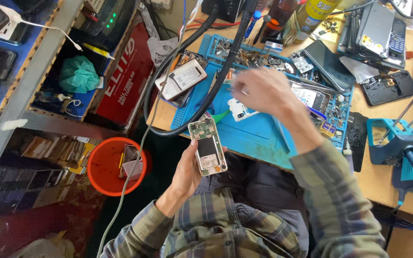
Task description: The person assembles a disassembled smartphone by inserting the motherboard into the chassis and using tweezers to connect internal ribbon cables. They then attach the back cover to the phone.
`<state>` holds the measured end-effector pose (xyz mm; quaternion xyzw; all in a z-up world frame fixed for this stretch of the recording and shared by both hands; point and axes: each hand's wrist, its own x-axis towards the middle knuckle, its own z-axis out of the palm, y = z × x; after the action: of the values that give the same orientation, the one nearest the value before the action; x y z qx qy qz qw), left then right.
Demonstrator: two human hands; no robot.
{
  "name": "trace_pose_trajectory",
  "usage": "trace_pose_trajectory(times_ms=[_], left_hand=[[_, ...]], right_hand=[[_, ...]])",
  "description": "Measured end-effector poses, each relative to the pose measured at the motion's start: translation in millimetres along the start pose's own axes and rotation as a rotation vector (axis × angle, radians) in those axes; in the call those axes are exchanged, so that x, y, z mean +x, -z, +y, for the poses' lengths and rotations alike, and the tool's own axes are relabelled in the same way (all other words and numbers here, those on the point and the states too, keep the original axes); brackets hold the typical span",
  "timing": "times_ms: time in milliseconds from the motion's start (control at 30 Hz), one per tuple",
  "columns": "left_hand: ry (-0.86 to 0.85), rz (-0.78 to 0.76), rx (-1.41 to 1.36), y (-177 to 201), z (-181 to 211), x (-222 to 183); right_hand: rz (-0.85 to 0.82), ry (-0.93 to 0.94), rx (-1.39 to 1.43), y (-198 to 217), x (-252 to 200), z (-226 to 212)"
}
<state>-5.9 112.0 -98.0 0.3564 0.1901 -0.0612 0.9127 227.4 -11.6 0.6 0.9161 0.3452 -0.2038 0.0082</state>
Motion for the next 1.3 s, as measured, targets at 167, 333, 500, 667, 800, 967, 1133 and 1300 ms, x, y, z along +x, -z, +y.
trace_pose_trajectory(times_ms=[167, 333, 500, 667, 800, 967, 1133, 1300], left_hand=[[-0.072, 0.050, 0.017, -0.1, -3.3, 6.5], [-0.109, 0.056, -0.019, 4.7, -1.9, 9.7], [-0.079, 0.037, -0.011, 2.0, 5.3, 8.0], [-0.063, 0.062, -0.029, 1.8, 6.7, 6.0], [0.019, 0.046, -0.119, 0.1, 16.0, 0.0], [0.064, 0.085, -0.097, -4.4, 19.6, -0.5], [0.047, 0.062, -0.121, 0.7, 15.1, -0.7], [0.039, 0.057, -0.105, 9.0, 9.7, 0.2]], right_hand=[[0.391, 0.084, 0.213, -41.4, 86.9, -55.1], [0.423, 0.081, 0.129, -49.3, 108.6, -83.6], [0.383, 0.063, 0.182, -49.1, 109.4, -86.9], [0.222, -0.061, 0.643, -30.6, 116.5, -72.0], [0.013, -0.063, 1.142, 38.1, 61.3, -73.5], [-0.053, -0.192, 1.816, 29.2, 57.1, -57.0], [0.044, -0.088, 1.536, 23.5, 34.5, -42.8], [0.285, 0.022, 0.752, -2.9, -54.7, 0.2]])
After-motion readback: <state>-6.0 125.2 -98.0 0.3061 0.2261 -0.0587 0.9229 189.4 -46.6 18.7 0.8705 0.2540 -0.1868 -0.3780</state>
